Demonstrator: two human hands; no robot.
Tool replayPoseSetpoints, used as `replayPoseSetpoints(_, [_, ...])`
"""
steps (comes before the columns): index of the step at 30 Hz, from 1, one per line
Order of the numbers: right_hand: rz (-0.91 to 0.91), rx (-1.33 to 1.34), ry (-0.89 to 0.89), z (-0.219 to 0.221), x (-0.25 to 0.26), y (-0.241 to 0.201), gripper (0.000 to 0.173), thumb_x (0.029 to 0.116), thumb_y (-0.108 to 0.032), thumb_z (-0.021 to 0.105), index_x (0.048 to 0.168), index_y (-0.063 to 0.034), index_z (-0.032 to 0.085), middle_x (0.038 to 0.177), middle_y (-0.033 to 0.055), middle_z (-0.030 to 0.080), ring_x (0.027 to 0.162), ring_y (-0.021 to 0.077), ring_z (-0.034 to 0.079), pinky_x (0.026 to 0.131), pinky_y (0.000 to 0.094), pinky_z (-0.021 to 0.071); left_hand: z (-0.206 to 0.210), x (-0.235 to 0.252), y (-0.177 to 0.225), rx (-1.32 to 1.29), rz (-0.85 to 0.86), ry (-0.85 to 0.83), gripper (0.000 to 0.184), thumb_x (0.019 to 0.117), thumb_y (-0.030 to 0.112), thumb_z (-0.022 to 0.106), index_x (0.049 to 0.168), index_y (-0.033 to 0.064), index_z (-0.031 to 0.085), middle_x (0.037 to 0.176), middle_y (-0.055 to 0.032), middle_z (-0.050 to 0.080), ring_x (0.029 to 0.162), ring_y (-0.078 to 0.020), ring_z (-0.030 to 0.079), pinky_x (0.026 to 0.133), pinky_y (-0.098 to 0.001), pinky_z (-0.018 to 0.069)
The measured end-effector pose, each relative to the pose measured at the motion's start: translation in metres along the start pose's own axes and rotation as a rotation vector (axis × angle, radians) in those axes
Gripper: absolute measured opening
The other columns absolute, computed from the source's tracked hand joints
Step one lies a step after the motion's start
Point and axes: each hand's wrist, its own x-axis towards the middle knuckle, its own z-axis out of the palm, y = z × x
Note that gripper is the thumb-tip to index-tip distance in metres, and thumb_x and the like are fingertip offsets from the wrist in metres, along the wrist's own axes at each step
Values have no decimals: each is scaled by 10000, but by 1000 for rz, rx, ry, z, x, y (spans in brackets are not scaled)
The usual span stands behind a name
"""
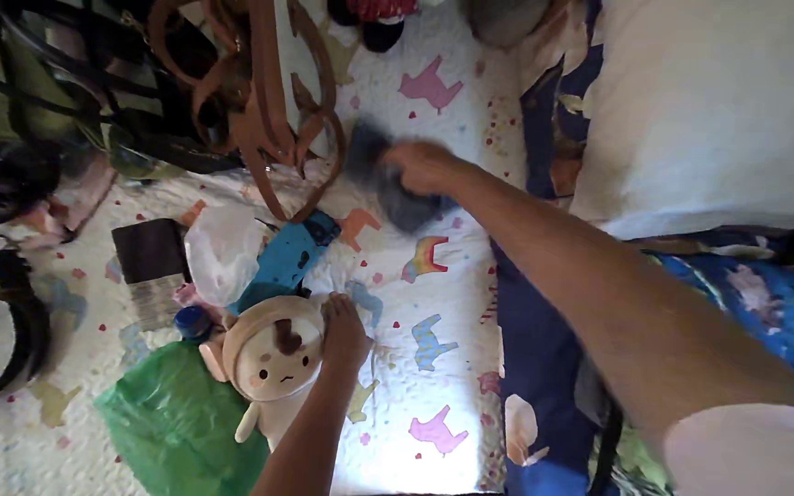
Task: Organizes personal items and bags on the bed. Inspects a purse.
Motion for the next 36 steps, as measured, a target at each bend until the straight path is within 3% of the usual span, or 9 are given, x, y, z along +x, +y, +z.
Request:
replayPoseSetpoints(4, [-309,192,-489,-25,-92,-14,454,930,116,563,1285,-119,719,1250,101,711,1179,245,654,1043,482,486,-1,-3,-2,-51,13,10,1117,852,397,793,1589,-99,116,1659,-329,93,1556,-452,100,1262,-525,131])
replayPoseSetpoints(8, [40,234,313,-82,-86,53,422,987,-1,572,1401,-76,605,1371,190,623,1271,330,595,1076,544,459,-7,-7,-1,-48,15,-9,1123,860,410,783,1596,-87,95,1664,-319,83,1560,-442,90,1261,-516,139])
replayPoseSetpoints(11, [442,112,538,-57,-52,93,603,956,-40,575,1538,-167,478,1525,208,490,1388,411,487,1101,618,416,-12,-10,-3,-44,19,-55,1132,859,449,777,1603,-69,99,1674,-300,68,1563,-431,85,1258,-522,155])
replayPoseSetpoints(15, [239,166,-23,80,-126,20,396,890,3,675,1276,-87,665,1264,261,639,1146,462,628,932,679,509,-21,-15,-11,-100,41,-91,1173,850,557,756,1608,-56,104,1681,-288,50,1545,-465,131,1221,-584,236])
replayPoseSetpoints(18, [-95,288,-619,127,-214,-40,463,939,24,601,1365,-147,663,1321,178,664,1242,399,610,1024,667,452,-32,-29,-17,-159,84,-87,980,939,443,702,1603,-46,173,1676,-290,94,1532,-461,196,1215,-575,265])
replayPoseSetpoints(22, [177,417,-54,55,-231,-25,403,1014,-42,533,1396,-120,636,1378,179,627,1294,348,583,1094,566,443,-35,-61,-21,-316,131,23,431,1067,191,499,1457,10,524,1573,-233,416,1465,-371,400,1202,-518,324])
replayPoseSetpoints(26, [523,283,469,42,-170,18,544,981,-67,573,1498,-230,539,1441,232,538,1257,429,579,979,614,509,-38,-110,-9,-419,108,133,316,1085,199,458,1297,69,654,1245,-174,680,1175,-347,648,1013,-566,494])
replayPoseSetpoints(32, [27,360,-533,185,-237,-71,447,927,-14,662,1365,-99,649,1314,250,646,1219,452,612,1015,681,458,-34,-180,-27,-672,152,288,286,1065,241,533,1199,42,689,1046,-136,723,952,-258,703,897,-483,554])
replayPoseSetpoints(36, [-4,378,-557,175,-282,-96,442,942,-38,593,1359,-166,662,1316,189,659,1250,396,605,1025,662,461,-25,-216,-66,-768,146,478,283,1058,232,550,1106,14,725,1018,-120,739,962,-223,709,911,-468,557])
